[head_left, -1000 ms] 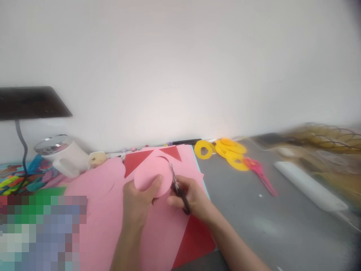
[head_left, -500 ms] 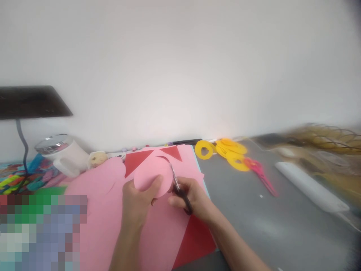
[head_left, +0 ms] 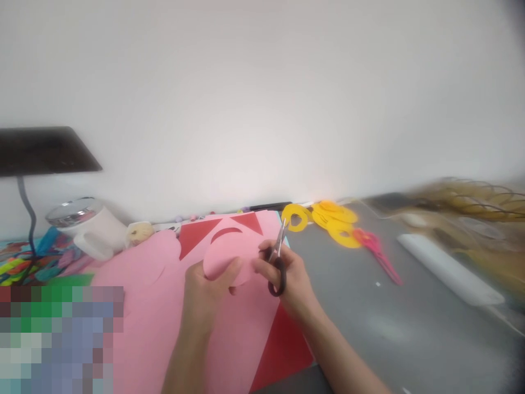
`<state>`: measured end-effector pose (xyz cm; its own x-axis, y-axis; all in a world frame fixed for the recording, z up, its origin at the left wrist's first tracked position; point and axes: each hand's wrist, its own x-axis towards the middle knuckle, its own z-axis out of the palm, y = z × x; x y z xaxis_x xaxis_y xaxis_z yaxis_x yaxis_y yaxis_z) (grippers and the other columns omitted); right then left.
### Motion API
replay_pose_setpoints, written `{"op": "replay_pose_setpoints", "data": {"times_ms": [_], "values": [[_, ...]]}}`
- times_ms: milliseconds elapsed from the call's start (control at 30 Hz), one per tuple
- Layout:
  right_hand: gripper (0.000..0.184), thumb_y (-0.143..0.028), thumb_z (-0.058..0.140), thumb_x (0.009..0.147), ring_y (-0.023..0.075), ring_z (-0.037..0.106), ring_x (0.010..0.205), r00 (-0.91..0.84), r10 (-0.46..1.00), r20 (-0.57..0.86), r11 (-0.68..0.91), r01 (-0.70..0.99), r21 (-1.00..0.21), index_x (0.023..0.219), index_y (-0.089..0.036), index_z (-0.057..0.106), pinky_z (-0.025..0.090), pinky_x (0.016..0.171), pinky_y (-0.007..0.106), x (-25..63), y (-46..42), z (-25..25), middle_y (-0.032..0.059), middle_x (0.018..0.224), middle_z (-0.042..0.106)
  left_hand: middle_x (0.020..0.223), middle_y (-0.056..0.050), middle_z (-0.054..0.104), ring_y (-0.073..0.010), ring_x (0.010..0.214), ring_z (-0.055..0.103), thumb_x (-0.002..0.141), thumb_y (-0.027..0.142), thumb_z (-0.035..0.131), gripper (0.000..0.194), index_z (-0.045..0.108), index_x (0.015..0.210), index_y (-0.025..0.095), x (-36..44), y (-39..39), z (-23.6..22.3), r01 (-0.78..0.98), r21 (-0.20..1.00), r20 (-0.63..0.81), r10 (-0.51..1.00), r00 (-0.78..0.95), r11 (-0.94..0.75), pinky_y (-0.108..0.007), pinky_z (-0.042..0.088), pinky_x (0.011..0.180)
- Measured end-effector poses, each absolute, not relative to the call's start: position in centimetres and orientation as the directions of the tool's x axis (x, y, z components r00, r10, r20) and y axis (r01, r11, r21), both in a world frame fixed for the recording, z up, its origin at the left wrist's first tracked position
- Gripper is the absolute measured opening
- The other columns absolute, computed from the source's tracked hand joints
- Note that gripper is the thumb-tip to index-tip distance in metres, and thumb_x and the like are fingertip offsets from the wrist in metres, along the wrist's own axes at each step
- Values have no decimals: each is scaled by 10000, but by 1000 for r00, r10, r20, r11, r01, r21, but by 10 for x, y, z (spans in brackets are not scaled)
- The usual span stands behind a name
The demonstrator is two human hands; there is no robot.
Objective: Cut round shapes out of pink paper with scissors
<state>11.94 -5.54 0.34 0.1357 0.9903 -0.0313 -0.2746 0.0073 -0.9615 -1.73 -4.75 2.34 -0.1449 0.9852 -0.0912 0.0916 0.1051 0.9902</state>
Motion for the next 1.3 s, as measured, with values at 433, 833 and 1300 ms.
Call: {"op": "replay_pose_setpoints", "data": {"times_ms": [433, 833, 1300], "values": [[347, -467, 762, 702, 126, 437, 565, -128, 990, 53, 20, -246, -969, 772, -196, 557, 376, 569, 273, 119, -56, 4, -31, 613, 497, 449, 1, 541, -125, 426, 485, 642, 332, 762, 294, 611, 465, 151, -1, -48, 16, -190, 981, -78, 970, -232, 34, -270, 425, 425], [491, -579, 802, 604, 112, 393, 534, -315, 948, 54, -15, -211, -977, 771, -191, 552, 327, 502, 247, 119, -58, 3, -36, 604, 494, 344, 52, 394, -85, 374, 378, 602, 325, 783, 455, 438, 340, 186, 0, -48, 16, -196, 980, -90, 949, -302, 30, -250, 367, 401], [487, -567, 783, 631, 112, 398, 559, -241, 967, 77, 38, -165, -986, 686, -197, 471, 345, 510, 238, 119, -58, 11, -28, 625, 486, 343, 44, 379, -86, 374, 368, 575, 348, 764, 471, 391, 329, 197, -2, -47, 13, -73, 993, -112, 944, -312, 94, -247, 335, 382]]}}
